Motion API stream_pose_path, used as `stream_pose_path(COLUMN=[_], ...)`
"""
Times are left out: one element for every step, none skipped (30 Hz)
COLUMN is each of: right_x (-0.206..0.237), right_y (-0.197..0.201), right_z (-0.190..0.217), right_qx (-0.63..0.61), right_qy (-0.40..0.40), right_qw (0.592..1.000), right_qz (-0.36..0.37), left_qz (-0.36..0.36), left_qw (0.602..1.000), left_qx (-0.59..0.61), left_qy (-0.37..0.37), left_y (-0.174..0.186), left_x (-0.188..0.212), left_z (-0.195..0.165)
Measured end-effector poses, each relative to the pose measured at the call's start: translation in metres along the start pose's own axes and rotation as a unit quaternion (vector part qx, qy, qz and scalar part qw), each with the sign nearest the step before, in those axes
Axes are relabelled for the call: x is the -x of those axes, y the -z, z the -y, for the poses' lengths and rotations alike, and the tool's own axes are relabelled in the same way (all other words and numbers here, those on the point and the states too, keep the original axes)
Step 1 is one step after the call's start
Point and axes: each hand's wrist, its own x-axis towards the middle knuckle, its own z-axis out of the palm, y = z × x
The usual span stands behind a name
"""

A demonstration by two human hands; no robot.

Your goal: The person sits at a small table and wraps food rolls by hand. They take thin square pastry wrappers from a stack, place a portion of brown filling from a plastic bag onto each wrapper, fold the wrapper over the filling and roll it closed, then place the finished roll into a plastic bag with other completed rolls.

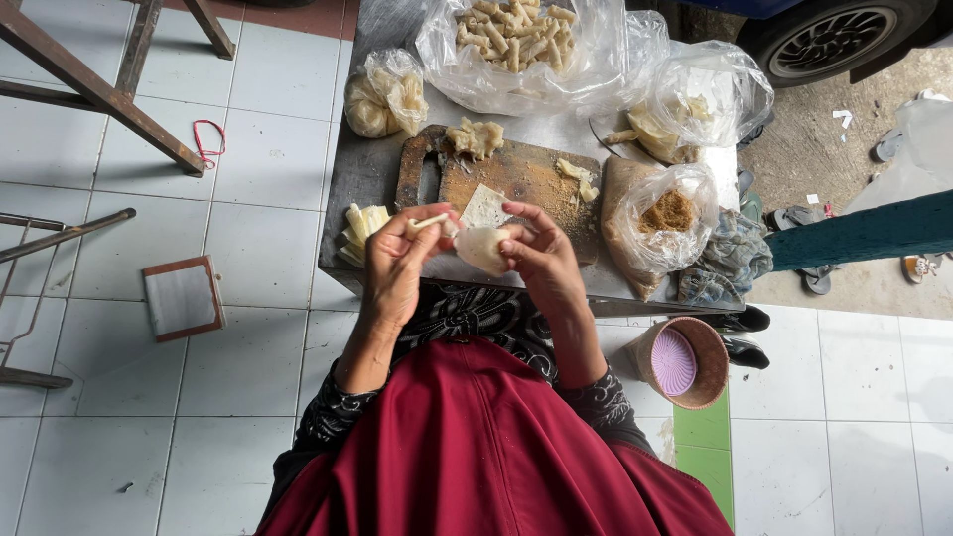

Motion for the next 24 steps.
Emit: stream_pose_path(right_x=[0.001, 0.003, 0.005, 0.008, 0.010, 0.011, 0.011, 0.009, 0.007, 0.003, -0.001, -0.005, -0.009, -0.013, -0.018, -0.023, -0.027, -0.029, -0.031, -0.031, -0.030, -0.028, -0.026, -0.025], right_y=[0.004, 0.008, 0.011, 0.013, 0.013, 0.012, 0.011, 0.008, 0.003, -0.002, -0.008, -0.013, -0.019, -0.024, -0.028, -0.032, -0.034, -0.035, -0.035, -0.034, -0.032, -0.029, -0.026, -0.023], right_z=[0.004, 0.009, 0.015, 0.022, 0.029, 0.036, 0.042, 0.047, 0.051, 0.053, 0.055, 0.056, 0.056, 0.056, 0.056, 0.054, 0.053, 0.052, 0.051, 0.050, 0.048, 0.048, 0.047, 0.045], right_qx=[0.005, 0.010, 0.073, 0.136, 0.198, 0.227, 0.255, 0.283, 0.371, 0.455, 0.534, 0.539, 0.543, 0.547, 0.536, 0.524, 0.513, 0.495, 0.476, 0.454, 0.433, 0.411, 0.390, 0.424], right_qy=[0.016, 0.033, 0.054, 0.074, 0.093, 0.102, 0.110, 0.120, 0.152, 0.182, 0.208, 0.191, 0.174, 0.157, 0.163, 0.169, 0.175, 0.137, 0.099, 0.058, 0.062, 0.067, 0.075, 0.083], right_qw=[1.000, 0.999, 0.996, 0.988, 0.976, 0.969, 0.961, 0.951, 0.915, 0.869, 0.815, 0.814, 0.812, 0.809, 0.817, 0.824, 0.831, 0.853, 0.872, 0.889, 0.899, 0.909, 0.918, 0.902], right_qz=[0.002, 0.004, 0.003, 0.003, 0.003, 0.010, 0.017, 0.025, 0.047, 0.067, 0.086, 0.105, 0.125, 0.146, 0.140, 0.133, 0.126, 0.095, 0.062, 0.028, 0.023, 0.019, 0.016, -0.004], left_qz=[-0.008, -0.014, -0.015, -0.017, -0.019, -0.009, 0.001, 0.010, 0.028, 0.046, 0.064, 0.071, 0.076, 0.080, 0.104, 0.127, 0.150, 0.126, 0.103, 0.080, 0.061, 0.042, 0.023, 0.021], left_qw=[0.997, 0.987, 0.955, 0.904, 0.835, 0.803, 0.769, 0.732, 0.737, 0.741, 0.746, 0.766, 0.783, 0.797, 0.852, 0.897, 0.932, 0.930, 0.927, 0.923, 0.913, 0.901, 0.887, 0.874], left_qx=[-0.072, -0.144, -0.274, -0.398, -0.513, -0.560, -0.604, -0.647, -0.645, -0.642, -0.640, -0.602, -0.563, -0.521, -0.457, -0.388, -0.313, -0.326, -0.339, -0.351, -0.382, -0.413, -0.444, -0.456], left_qy=[-0.030, -0.062, -0.110, -0.156, -0.197, -0.203, -0.208, -0.214, -0.202, -0.189, -0.175, -0.215, -0.255, -0.295, -0.233, -0.168, -0.102, -0.113, -0.125, -0.133, -0.130, -0.127, -0.127, -0.165], left_y=[0.004, 0.008, 0.011, 0.014, 0.015, 0.015, 0.014, 0.012, 0.011, 0.008, 0.005, -0.001, -0.008, -0.015, -0.020, -0.025, -0.028, -0.030, -0.031, -0.030, -0.028, -0.026, -0.024, -0.024], left_x=[0.000, 0.000, 0.001, 0.003, 0.004, 0.004, 0.004, 0.003, 0.003, 0.003, 0.002, -0.001, -0.006, -0.012, -0.017, -0.023, -0.027, -0.029, -0.031, -0.030, -0.026, -0.022, -0.019, -0.016], left_z=[-0.004, -0.009, -0.013, -0.018, -0.022, -0.025, -0.027, -0.030, -0.033, -0.034, -0.035, -0.032, -0.028, -0.024, -0.020, -0.015, -0.010, -0.005, -0.001, 0.002, 0.005, 0.008, 0.010, 0.015])
